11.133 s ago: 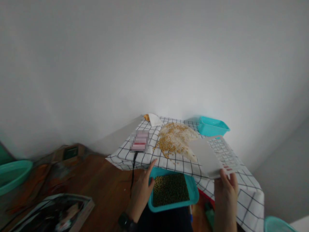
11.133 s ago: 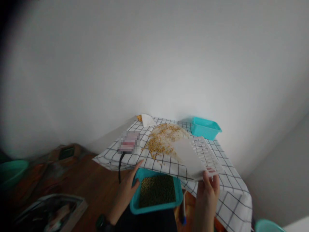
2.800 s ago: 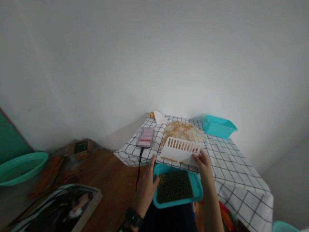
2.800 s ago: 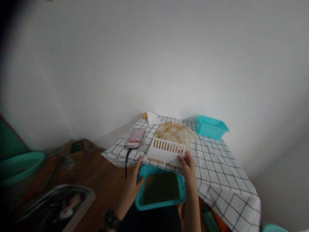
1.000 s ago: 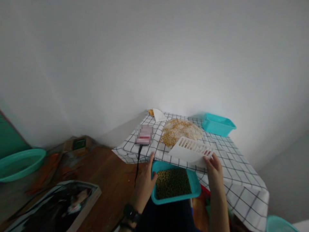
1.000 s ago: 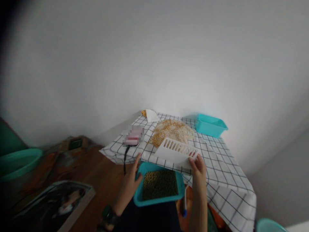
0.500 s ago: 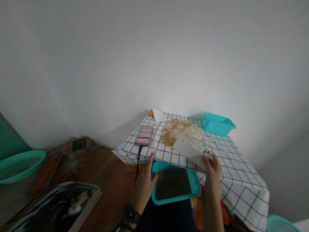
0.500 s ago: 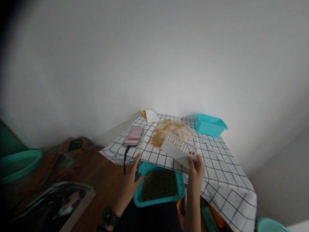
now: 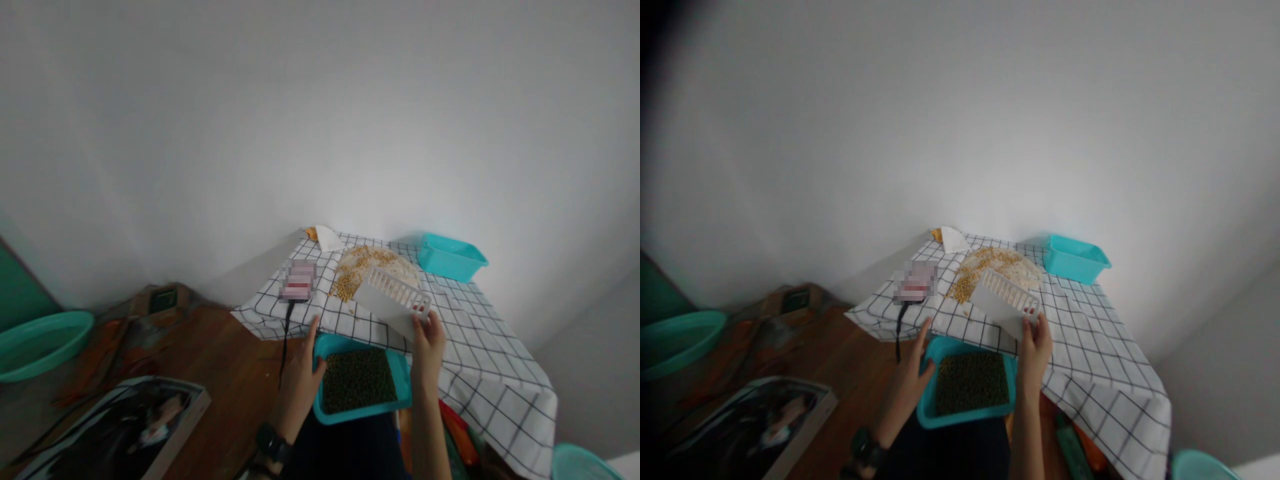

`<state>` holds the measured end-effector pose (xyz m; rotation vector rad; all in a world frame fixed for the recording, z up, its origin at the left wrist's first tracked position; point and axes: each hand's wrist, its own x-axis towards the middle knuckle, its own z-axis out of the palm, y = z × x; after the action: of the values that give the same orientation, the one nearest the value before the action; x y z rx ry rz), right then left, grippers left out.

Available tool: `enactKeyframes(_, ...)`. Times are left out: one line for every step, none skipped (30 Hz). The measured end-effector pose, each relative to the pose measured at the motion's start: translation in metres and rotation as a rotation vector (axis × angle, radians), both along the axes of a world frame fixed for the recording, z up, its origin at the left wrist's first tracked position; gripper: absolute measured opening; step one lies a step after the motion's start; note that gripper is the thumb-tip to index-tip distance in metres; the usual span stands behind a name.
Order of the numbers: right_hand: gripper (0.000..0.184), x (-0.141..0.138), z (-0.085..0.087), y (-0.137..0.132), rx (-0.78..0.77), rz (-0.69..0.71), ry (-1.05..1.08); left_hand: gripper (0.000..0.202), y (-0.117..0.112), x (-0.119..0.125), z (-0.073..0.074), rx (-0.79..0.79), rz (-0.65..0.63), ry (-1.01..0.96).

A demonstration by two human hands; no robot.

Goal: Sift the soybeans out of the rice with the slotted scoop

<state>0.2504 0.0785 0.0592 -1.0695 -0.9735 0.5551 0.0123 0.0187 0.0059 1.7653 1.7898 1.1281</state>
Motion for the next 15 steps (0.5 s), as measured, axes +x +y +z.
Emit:
enactKeyframes(0.039,0.0,0.0,0.0,0.002,-0.012,0.003,0.076,0.0,0.0,-0.001,0.009,-0.004,-0.009)
enactKeyframes(0.038,0.001,-0.001,0.0,0.001,-0.015,0.004,0.076,0.0,0.0,-0.001,0.017,-0.005,-0.014)
enactKeyframes(0.038,0.001,-0.001,0.0,-0.003,-0.011,0.005,0.076,0.0,0.0,-0.002,0.023,-0.005,-0.016)
enactKeyframes(0.037,0.002,-0.002,0.0,-0.007,-0.002,0.006,0.076,0.0,0.0,-0.002,0.026,-0.006,-0.016)
enactKeyframes(0.037,0.003,-0.002,-0.001,-0.011,0.009,0.008,0.076,0.0,0.0,-0.002,0.026,-0.005,-0.016)
enactKeyframes(0.038,0.004,-0.002,-0.001,-0.014,0.021,0.01,0.075,0.0,0.0,-0.002,0.023,-0.007,-0.015)
enactKeyframes(0.038,0.004,-0.003,-0.001,-0.015,0.034,0.014,0.075,0.0,0.0,-0.001,0.017,-0.009,-0.014)
enactKeyframes(0.039,0.003,-0.003,-0.002,-0.014,0.05,0.017,0.075,-0.001,0.0,-0.001,0.011,-0.008,-0.01)
enactKeyframes(0.04,0.002,-0.003,-0.002,-0.013,0.063,0.015,0.075,-0.001,0.0,0.0,0.002,-0.004,-0.006)
enactKeyframes(0.041,-0.001,-0.003,-0.001,-0.011,0.072,0.005,0.075,-0.001,0.0,0.001,-0.009,-0.001,-0.002)
enactKeyframes(0.04,-0.003,-0.003,-0.001,-0.009,0.079,-0.008,0.075,-0.001,0.0,0.001,-0.019,0.002,0.0)
enactKeyframes(0.04,-0.007,-0.003,0.001,-0.006,0.082,-0.023,0.076,-0.001,0.0,0.002,-0.024,0.004,0.001)
enactKeyframes(0.039,-0.01,-0.003,0.002,-0.004,0.082,-0.036,0.076,0.0,0.0,0.002,-0.025,0.003,0.003)
enactKeyframes(0.037,-0.014,-0.003,0.003,-0.002,0.079,-0.045,0.076,0.0,0.0,0.002,-0.023,0.0,0.005)
enactKeyframes(0.036,-0.017,-0.002,0.005,0.003,0.072,-0.048,0.076,0.0,0.0,0.002,-0.019,-0.002,0.008)
